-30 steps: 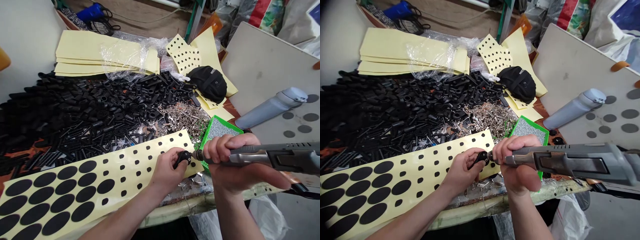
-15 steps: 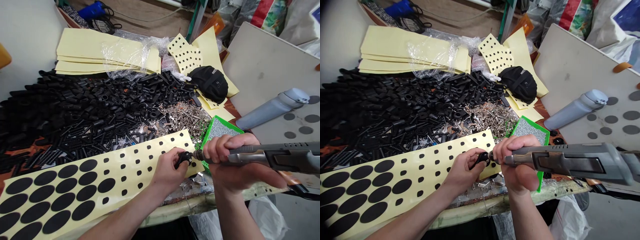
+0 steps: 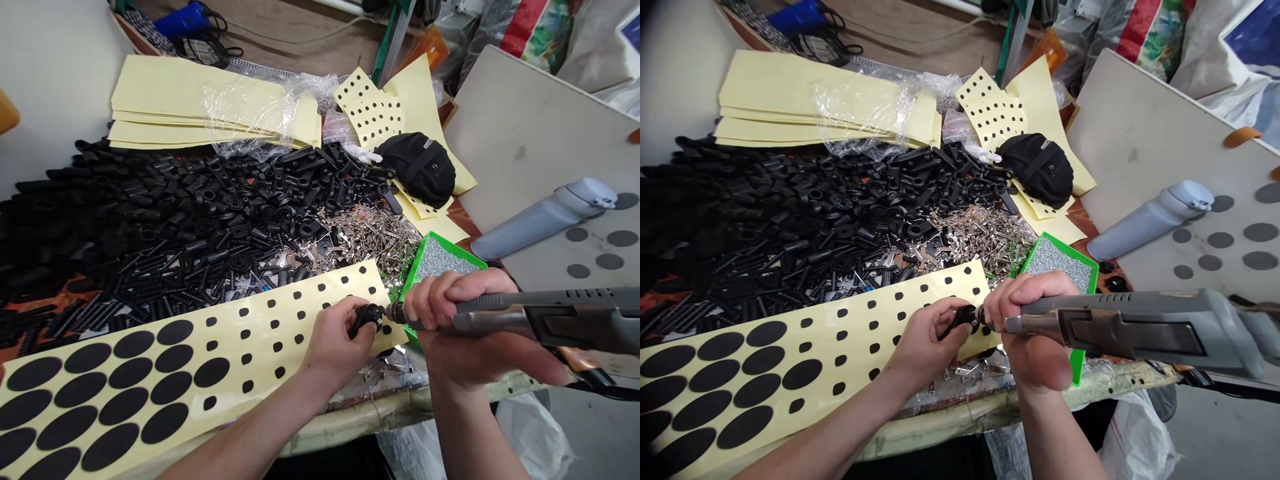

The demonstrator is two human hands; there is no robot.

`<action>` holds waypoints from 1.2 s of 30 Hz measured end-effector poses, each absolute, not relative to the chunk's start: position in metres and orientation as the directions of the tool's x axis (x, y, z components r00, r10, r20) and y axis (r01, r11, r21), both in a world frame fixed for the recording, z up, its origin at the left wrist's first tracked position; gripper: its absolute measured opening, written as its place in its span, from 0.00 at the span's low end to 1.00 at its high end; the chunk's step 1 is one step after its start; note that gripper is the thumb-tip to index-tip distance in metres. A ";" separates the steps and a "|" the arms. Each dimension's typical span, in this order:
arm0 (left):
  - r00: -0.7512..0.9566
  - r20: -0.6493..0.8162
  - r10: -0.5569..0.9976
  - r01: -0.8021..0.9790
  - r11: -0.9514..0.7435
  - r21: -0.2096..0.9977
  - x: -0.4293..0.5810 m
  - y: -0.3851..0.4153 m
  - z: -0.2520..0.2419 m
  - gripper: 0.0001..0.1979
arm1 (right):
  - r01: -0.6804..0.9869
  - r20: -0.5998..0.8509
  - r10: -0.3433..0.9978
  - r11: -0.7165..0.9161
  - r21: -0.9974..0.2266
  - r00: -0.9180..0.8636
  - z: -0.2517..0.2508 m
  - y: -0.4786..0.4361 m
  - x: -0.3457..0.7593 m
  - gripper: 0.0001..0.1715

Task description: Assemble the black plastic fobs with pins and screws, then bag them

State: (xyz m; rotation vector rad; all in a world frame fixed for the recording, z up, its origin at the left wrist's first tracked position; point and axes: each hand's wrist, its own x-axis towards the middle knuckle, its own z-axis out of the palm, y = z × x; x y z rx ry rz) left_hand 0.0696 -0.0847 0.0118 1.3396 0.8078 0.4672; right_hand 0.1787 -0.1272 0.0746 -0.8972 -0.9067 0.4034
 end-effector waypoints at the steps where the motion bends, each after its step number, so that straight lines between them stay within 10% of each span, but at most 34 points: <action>1: 0.651 -0.254 0.716 0.149 0.208 0.967 0.070 -0.085 0.011 0.09 | 0.059 0.504 0.639 0.584 -0.810 0.581 0.076 -0.127 0.178 0.30; 16: 0.717 -0.380 0.584 0.118 0.435 0.893 0.067 -0.083 0.021 0.09 | 0.039 0.478 0.598 0.599 -0.800 0.644 0.076 -0.123 0.185 0.33; 26: 0.698 -0.354 0.622 -0.001 0.495 0.869 0.067 -0.081 0.013 0.33 | 0.058 0.484 0.552 0.617 -0.785 0.679 0.081 -0.123 0.178 0.31; 36: 0.663 -0.328 0.673 -0.264 0.620 0.739 0.066 -0.071 0.013 0.27 | -0.023 0.461 0.561 0.651 -0.758 0.688 0.086 -0.119 0.184 0.32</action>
